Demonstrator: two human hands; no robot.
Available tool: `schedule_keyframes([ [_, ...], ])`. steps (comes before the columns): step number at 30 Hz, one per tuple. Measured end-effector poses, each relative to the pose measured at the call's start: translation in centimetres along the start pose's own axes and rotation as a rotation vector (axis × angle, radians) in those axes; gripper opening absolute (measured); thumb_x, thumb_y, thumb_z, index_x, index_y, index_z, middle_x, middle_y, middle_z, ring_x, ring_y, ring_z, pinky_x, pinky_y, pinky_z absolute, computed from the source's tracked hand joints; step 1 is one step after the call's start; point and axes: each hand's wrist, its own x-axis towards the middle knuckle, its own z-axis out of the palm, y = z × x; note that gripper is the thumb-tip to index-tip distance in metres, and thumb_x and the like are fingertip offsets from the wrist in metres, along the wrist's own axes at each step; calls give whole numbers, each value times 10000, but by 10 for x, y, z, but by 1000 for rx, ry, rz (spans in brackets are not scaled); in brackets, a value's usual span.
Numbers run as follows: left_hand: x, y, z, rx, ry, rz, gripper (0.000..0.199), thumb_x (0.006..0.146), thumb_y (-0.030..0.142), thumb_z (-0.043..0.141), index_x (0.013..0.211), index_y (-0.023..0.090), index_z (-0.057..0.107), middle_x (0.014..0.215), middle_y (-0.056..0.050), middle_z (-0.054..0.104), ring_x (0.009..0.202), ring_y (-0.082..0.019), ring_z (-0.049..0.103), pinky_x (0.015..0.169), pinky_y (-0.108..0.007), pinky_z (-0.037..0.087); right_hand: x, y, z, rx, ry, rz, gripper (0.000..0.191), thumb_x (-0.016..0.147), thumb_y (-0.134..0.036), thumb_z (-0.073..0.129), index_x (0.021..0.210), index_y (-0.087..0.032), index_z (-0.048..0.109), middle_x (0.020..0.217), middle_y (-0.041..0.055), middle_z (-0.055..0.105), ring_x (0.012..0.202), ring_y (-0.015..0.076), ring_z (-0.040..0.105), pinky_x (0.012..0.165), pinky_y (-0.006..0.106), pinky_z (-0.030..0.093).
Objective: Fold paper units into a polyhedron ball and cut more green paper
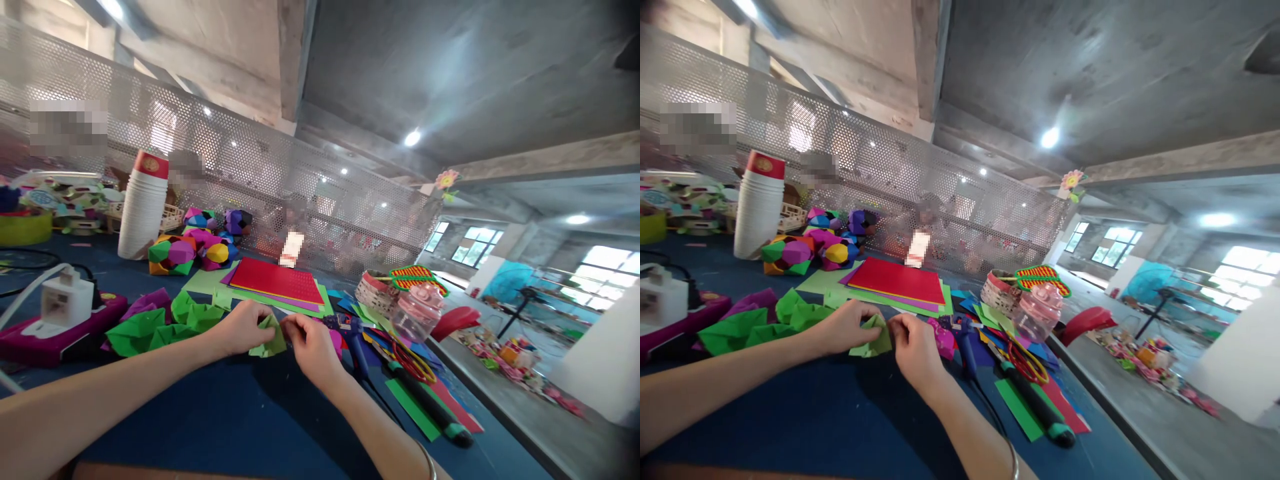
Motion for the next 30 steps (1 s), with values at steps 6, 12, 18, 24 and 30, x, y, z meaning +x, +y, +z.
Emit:
schedule_keyframes([
  [6,1,2,-6,35,96,-27,211,672,278,550,677,155,722,554,35,534,555,-134,452,531,-251,299,3,3,2,128,15,111,302,988,-388,485,994,-195,718,874,82,742,827,243,702,734,328,526],
  [12,2,5,-8,33,208,-10,163,714,281,588,667,164,691,564,22,585,583,-139,482,544,-241,330,0,-5,1,68,-73,141,389,991,-481,468,803,-200,660,755,40,677,730,211,631,648,297,427],
  [18,1,4,-3,11,230,37,195,769,291,554,780,167,704,673,-4,679,638,-162,570,589,-245,404,1,-2,3,108,-107,202,339,903,-470,578,709,-192,582,651,4,586,623,163,541,576,262,373],
  [24,-4,7,5,27,189,127,205,714,230,594,880,176,702,775,-15,694,674,-166,594,570,-237,416,4,3,0,-5,4,190,239,882,-381,546,735,-195,575,676,16,606,638,176,558,594,270,362],
  [30,-4,7,5,-11,216,218,269,824,286,619,1059,190,707,1023,-80,693,900,-203,670,699,-256,542,3,0,-4,-161,76,137,146,868,-291,539,748,-216,572,685,27,645,640,190,575,610,279,348],
])
